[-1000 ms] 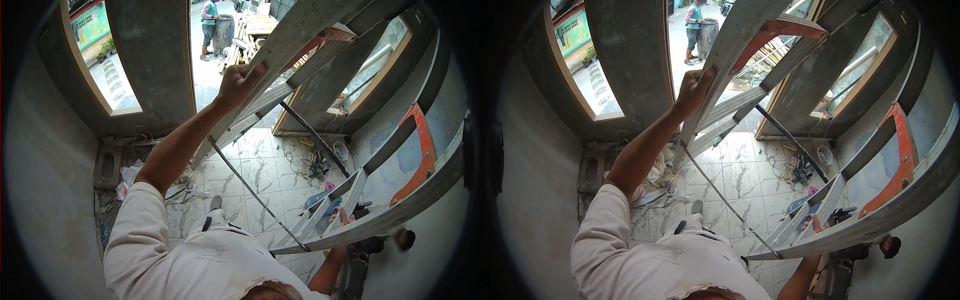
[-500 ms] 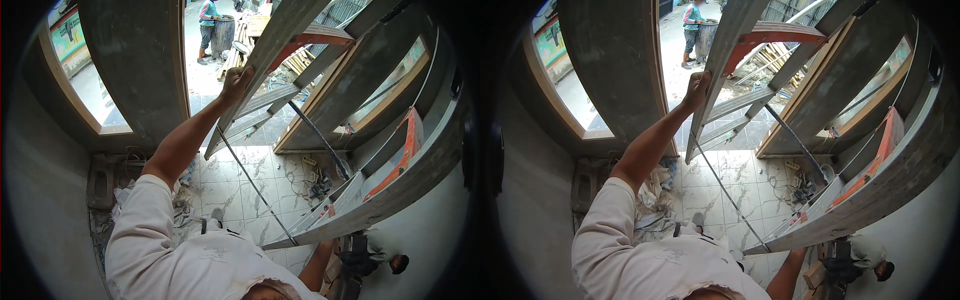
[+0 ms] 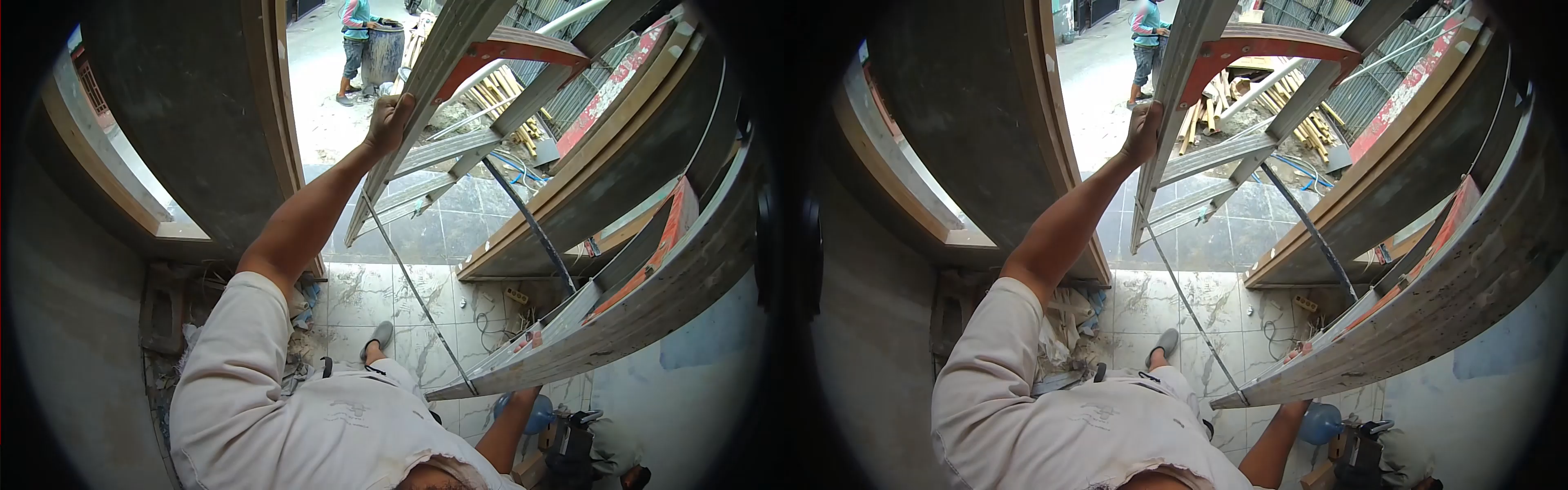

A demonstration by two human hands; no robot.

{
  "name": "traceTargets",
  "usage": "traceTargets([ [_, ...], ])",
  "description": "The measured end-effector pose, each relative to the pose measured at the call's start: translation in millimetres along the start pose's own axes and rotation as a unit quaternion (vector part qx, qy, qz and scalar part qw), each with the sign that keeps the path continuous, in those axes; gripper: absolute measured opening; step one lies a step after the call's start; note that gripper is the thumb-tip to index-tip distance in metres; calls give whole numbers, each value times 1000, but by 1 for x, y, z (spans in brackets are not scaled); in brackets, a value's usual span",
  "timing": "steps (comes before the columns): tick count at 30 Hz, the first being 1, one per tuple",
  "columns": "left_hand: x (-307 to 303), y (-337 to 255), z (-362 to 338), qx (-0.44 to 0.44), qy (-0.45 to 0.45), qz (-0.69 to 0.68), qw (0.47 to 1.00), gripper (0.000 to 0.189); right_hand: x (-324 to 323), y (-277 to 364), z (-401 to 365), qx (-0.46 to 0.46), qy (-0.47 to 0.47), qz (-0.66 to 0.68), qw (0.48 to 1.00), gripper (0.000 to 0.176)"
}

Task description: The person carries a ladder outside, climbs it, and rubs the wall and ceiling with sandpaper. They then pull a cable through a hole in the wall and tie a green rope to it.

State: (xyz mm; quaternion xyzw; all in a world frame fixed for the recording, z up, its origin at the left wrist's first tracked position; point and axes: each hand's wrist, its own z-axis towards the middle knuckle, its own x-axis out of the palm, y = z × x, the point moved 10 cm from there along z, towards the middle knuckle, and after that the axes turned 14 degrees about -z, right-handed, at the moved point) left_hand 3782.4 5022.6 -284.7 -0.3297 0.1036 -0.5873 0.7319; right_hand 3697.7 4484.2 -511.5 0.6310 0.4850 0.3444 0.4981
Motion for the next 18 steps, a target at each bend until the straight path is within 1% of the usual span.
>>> traceTargets([
  [2,-17,28,25,-2,-10,-7,1000,66,37,3,25,-35,51,40,997,33],
  [3,-29,43,37,6,-8,3,1000,66,55,2,37,-33,54,44,997,33],
  [5,-50,73,50,0,-12,11,1000,67,84,1,48,-21,89,110,990,38],
  [6,-62,86,61,5,-19,5,1000,67,96,2,57,-19,90,104,990,38],
  [7,-76,102,67,6,-31,-9,999,67,110,9,63,-45,105,61,992,40],
  [8,-91,116,73,-12,-40,11,999,67,126,10,70,-70,124,24,989,43],
  [9,-105,126,78,-13,-43,9,999,67,137,8,80,-71,124,20,990,43],
  [11,-132,145,91,-16,-56,16,998,67,170,-5,98,-52,205,101,972,46],
  [12,-149,156,95,-22,-62,21,998,68,181,-15,112,-56,203,98,973,46],
  [14,-179,167,106,-16,-72,24,997,68,220,-35,128,-19,242,118,963,48],
  [15,-197,174,111,-12,-82,34,996,68,236,-38,133,-22,239,116,964,48],
  [16,-221,197,114,-48,-71,40,995,68,262,-36,129,-17,242,142,960,47],
  [17,-240,210,120,-43,-73,36,996,68,287,-35,127,-16,244,167,955,47],
  [18,-260,220,125,-31,-81,34,996,67,309,-36,128,-23,242,165,956,47],
])
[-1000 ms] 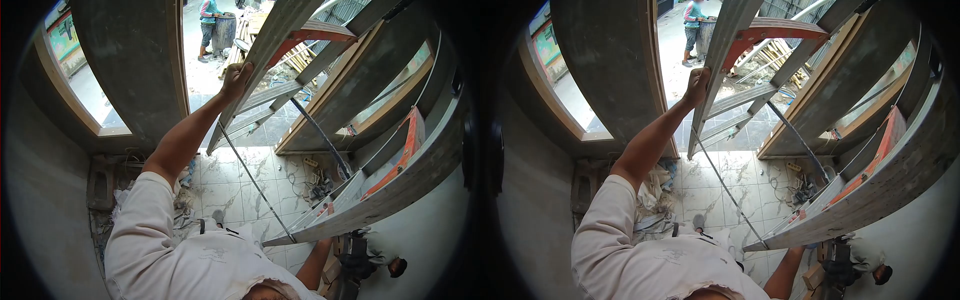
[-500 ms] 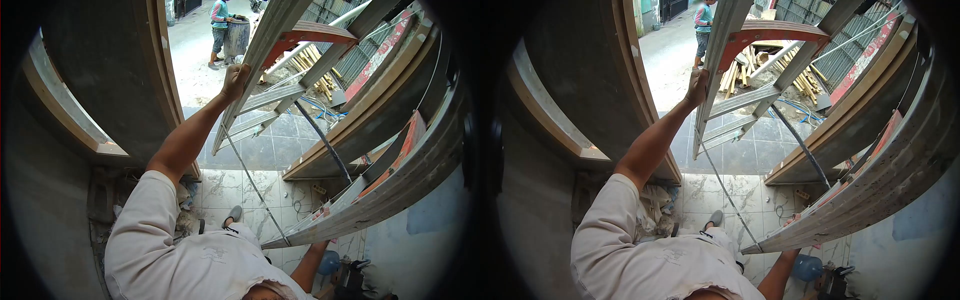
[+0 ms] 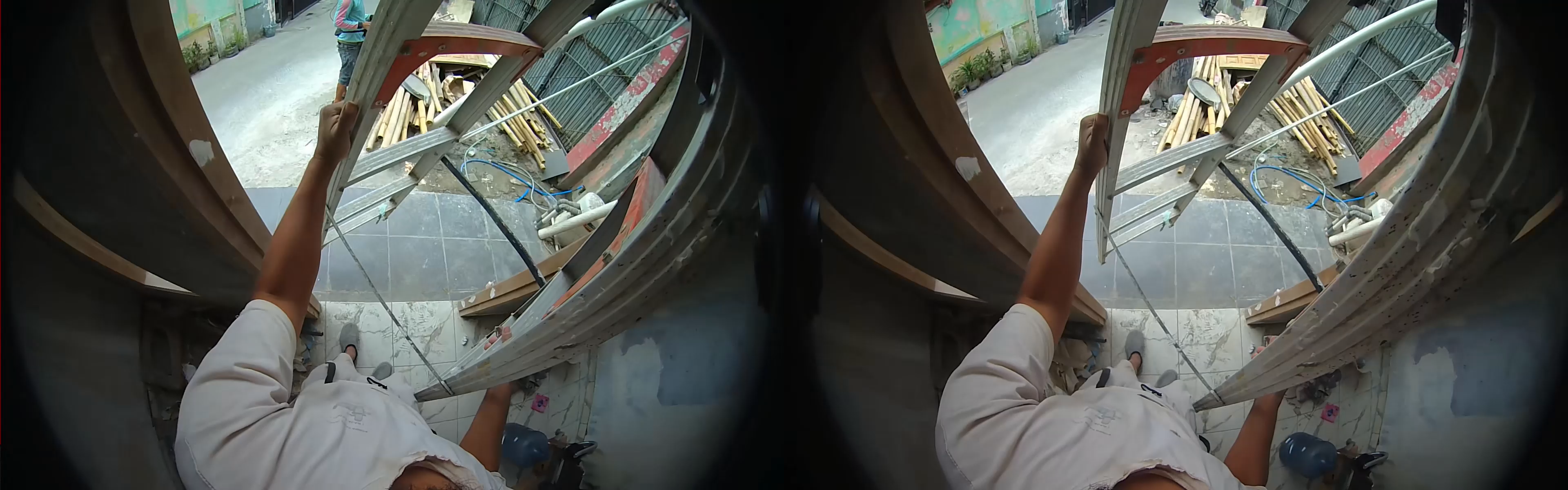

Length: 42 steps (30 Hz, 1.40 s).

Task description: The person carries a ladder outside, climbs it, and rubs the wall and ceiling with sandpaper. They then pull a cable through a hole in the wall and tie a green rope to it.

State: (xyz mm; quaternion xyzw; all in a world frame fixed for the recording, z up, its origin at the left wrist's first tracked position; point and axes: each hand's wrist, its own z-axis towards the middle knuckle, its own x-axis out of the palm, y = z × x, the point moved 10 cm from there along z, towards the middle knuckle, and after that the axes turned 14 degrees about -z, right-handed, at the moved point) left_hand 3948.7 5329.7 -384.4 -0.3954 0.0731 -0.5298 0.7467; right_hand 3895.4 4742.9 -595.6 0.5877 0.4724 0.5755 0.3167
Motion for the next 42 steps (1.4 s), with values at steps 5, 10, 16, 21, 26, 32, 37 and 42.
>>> traceTargets([
  [5,-94,45,29,-4,-42,3,999,64,97,-32,31,68,-219,-135,964,29],
  [10,-179,45,57,14,-82,32,996,63,148,-81,87,88,-173,-105,975,27],
  [16,-224,-12,110,35,-128,114,985,65,278,-85,134,260,283,311,869,31],
  [21,-231,-68,140,84,-156,175,968,66,315,11,173,71,-5,-254,965,22],
  [26,-227,-108,156,112,-189,196,956,68,343,39,220,55,19,-278,959,22],
  [32,-257,-113,140,150,-228,247,930,67,385,16,299,48,105,-290,950,23],
  [37,-322,-104,124,176,-285,287,897,67,467,-38,352,59,204,-189,959,26],
  [42,-413,-85,124,127,-401,300,856,70,547,-183,457,115,284,-59,950,29],
])
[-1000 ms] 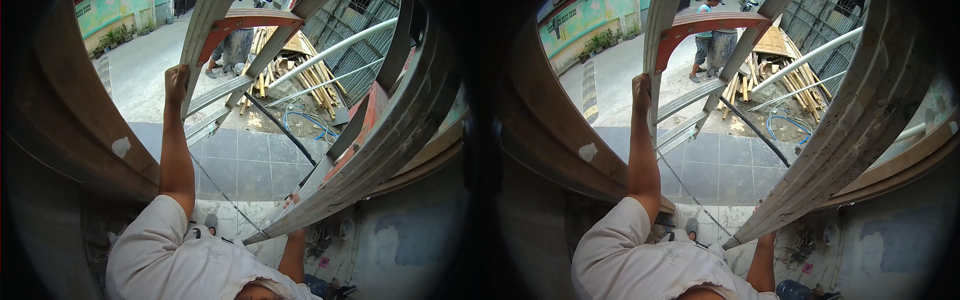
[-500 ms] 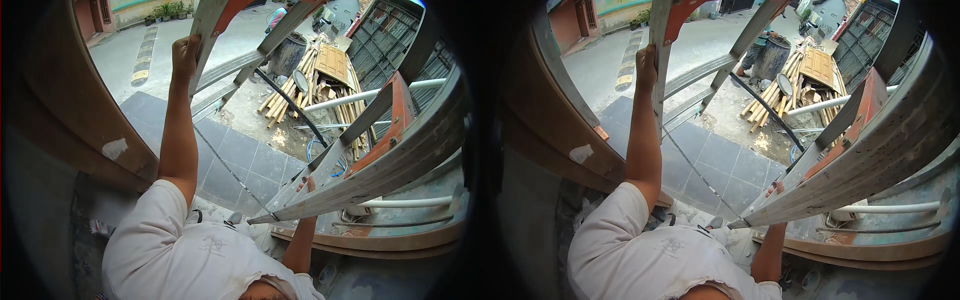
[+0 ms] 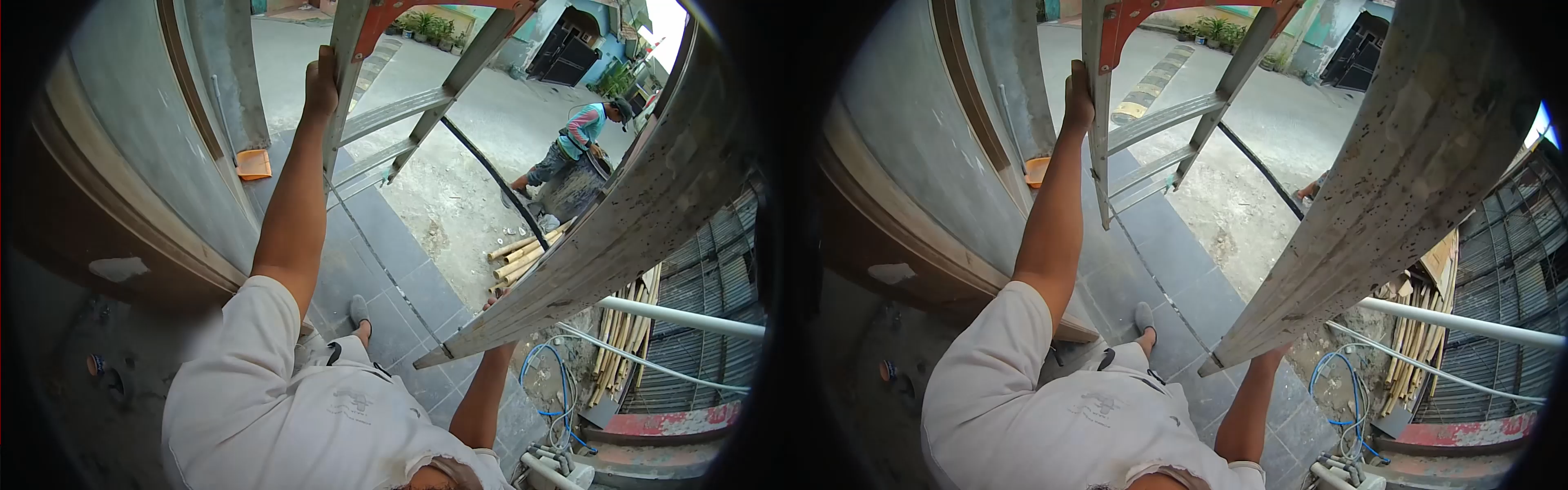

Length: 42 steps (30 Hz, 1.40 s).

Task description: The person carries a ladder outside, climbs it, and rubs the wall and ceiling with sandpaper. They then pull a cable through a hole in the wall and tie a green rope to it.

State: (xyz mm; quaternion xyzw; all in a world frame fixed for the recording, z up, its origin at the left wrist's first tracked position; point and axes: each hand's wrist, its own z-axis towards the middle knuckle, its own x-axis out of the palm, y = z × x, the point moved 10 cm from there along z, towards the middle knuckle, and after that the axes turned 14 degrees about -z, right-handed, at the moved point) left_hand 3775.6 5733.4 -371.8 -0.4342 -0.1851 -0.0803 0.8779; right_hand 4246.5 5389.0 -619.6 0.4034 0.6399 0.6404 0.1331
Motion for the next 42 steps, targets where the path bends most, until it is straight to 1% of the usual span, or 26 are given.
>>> traceTargets([
  [5,-81,141,73,-46,-78,70,993,76,144,-43,95,-8,54,-149,987,23],
  [7,-120,179,106,-50,-94,103,989,78,191,-77,127,23,36,-262,964,22],
  [9,-160,215,147,-45,-139,116,983,80,242,-132,169,43,79,-259,962,26],
  [10,-178,314,136,-155,-129,104,974,85,220,-162,196,0,44,-287,957,28],
  [12,-222,359,192,-159,-135,115,971,88,295,-188,230,-114,36,-272,955,29],
  [13,-249,378,205,-183,-144,133,963,91,325,-206,235,-116,47,-268,955,29],
  [15,-298,410,219,-219,-136,116,959,93,364,-271,236,20,59,-262,963,37],
  [16,-310,428,230,-259,-119,88,954,95,390,-271,227,12,48,-269,962,36],
  [17,-303,437,236,-261,-117,82,955,95,391,-289,232,5,13,-261,965,34],
  [19,-301,417,240,-229,-64,147,960,96,410,-351,234,51,33,-267,962,36],
  [20,-304,417,239,-214,-108,158,958,97,424,-374,240,56,50,-264,962,36],
  [21,-271,404,225,-254,-32,155,954,103,424,-400,243,79,50,-229,969,35],
  [22,-301,491,166,-255,-11,168,952,105,367,-490,259,106,38,-196,974,33],
  [24,-286,526,134,-259,19,173,950,110,335,-532,275,142,24,-188,971,32],
  [25,-264,505,119,-264,22,170,949,112,329,-545,277,173,16,-179,968,32],
  [26,-207,505,57,-246,3,157,956,111,255,-551,297,179,13,-151,972,33],
  [28,-174,475,21,-204,-9,136,969,111,242,-546,298,182,55,-166,968,37],
  [33,-9,426,-216,-105,-101,155,977,108,149,-526,307,167,160,-248,941,38],
  [35,35,441,-278,-33,-103,379,919,90,126,-539,319,-7,235,-547,804,44],
  [36,48,460,-296,-39,-102,386,916,90,112,-560,322,18,319,-589,742,51],
  [37,35,468,-315,-47,-212,395,893,72,103,-549,333,24,324,-586,742,51],
  [38,20,475,-336,-50,-320,399,858,53,109,-536,336,76,414,-482,768,51],
  [39,14,485,-345,-48,-319,406,855,53,111,-526,339,128,493,-367,778,52],
  [40,2,488,-350,-25,-310,417,854,38,104,-512,360,63,520,-371,767,50],
  [41,-7,488,-350,0,-301,426,854,24,101,-485,391,0,500,-352,791,48],
  [42,-14,487,-349,3,-297,427,854,24,97,-450,417,-64,476,-333,811,46],
])
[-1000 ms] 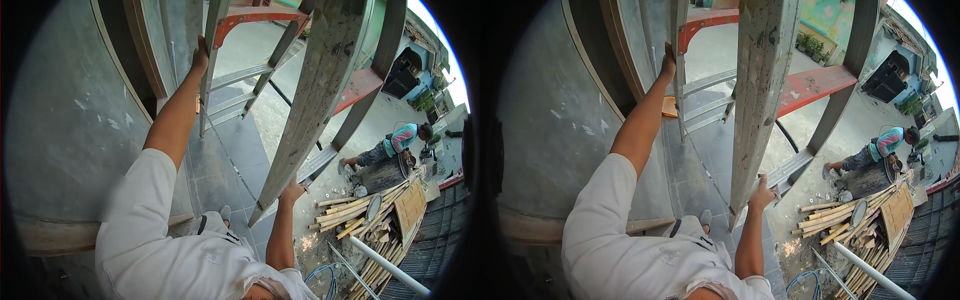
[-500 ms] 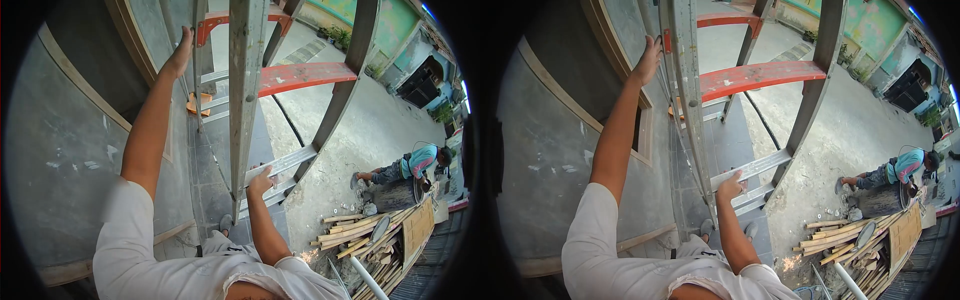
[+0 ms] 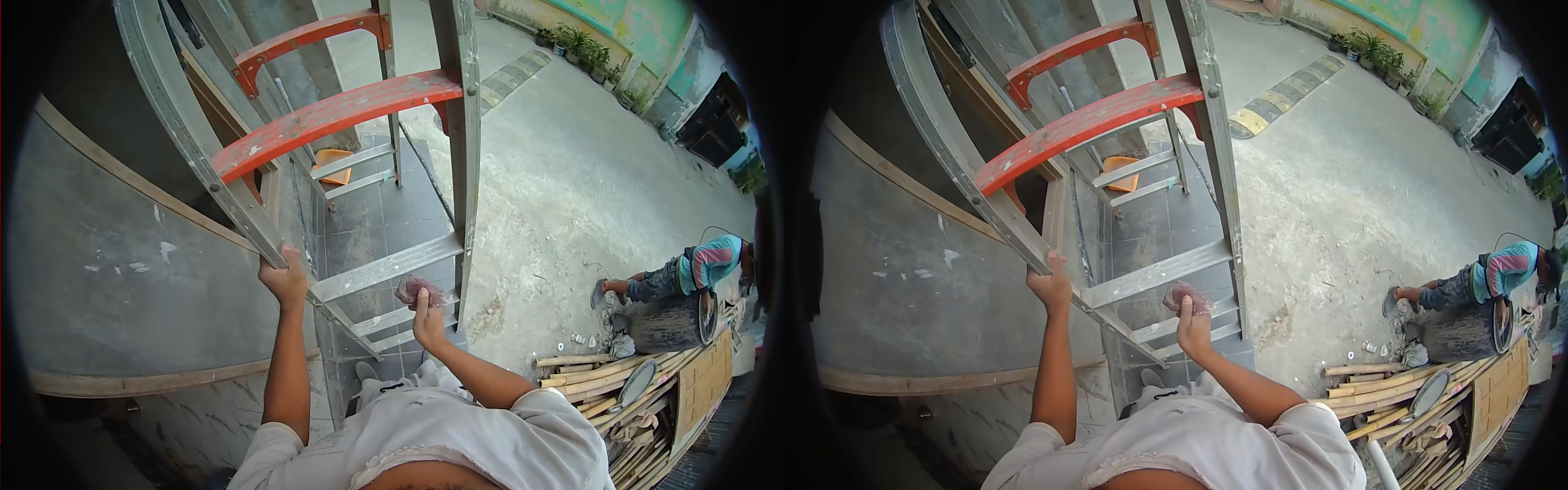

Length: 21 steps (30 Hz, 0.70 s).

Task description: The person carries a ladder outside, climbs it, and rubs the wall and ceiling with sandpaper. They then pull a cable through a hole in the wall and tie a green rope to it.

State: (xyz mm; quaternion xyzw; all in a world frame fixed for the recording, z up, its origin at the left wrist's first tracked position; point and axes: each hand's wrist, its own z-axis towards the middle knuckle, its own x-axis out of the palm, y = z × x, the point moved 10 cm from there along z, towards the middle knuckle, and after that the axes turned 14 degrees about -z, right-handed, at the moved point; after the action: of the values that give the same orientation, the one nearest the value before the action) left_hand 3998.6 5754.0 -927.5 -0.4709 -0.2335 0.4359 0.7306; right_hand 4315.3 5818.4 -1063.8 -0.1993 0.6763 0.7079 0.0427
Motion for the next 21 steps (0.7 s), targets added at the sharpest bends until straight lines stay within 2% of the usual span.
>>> traceTargets([
  [2,-17,7,13,1,-21,-23,1000,19,-66,2,11,-6,-59,-11,998,41],
  [3,-27,15,18,-7,-20,-18,1000,19,-95,9,20,-37,-59,-74,995,39],
  [4,-37,21,26,-14,-18,-15,1000,20,-114,-5,27,-39,-90,-50,994,37],
  [8,-80,54,53,-30,-16,-64,997,21,-150,-13,55,-58,-121,-76,988,36],
  [13,-85,57,54,-27,-2,-80,996,22,-100,26,99,-128,-86,-30,988,44],
  [14,-81,58,54,-28,12,-84,996,21,-77,23,116,-85,-48,13,995,53],
  [15,-76,59,54,-26,24,-88,996,19,-60,35,131,-109,-39,21,993,53],
  [18,-70,62,51,-33,25,-87,995,17,1,38,169,3,93,192,977,61],
  [20,-69,65,51,-22,50,-88,995,15,21,55,166,30,155,173,972,59],
  [21,-68,65,50,3,62,-81,995,14,12,68,161,11,88,161,983,57],
])
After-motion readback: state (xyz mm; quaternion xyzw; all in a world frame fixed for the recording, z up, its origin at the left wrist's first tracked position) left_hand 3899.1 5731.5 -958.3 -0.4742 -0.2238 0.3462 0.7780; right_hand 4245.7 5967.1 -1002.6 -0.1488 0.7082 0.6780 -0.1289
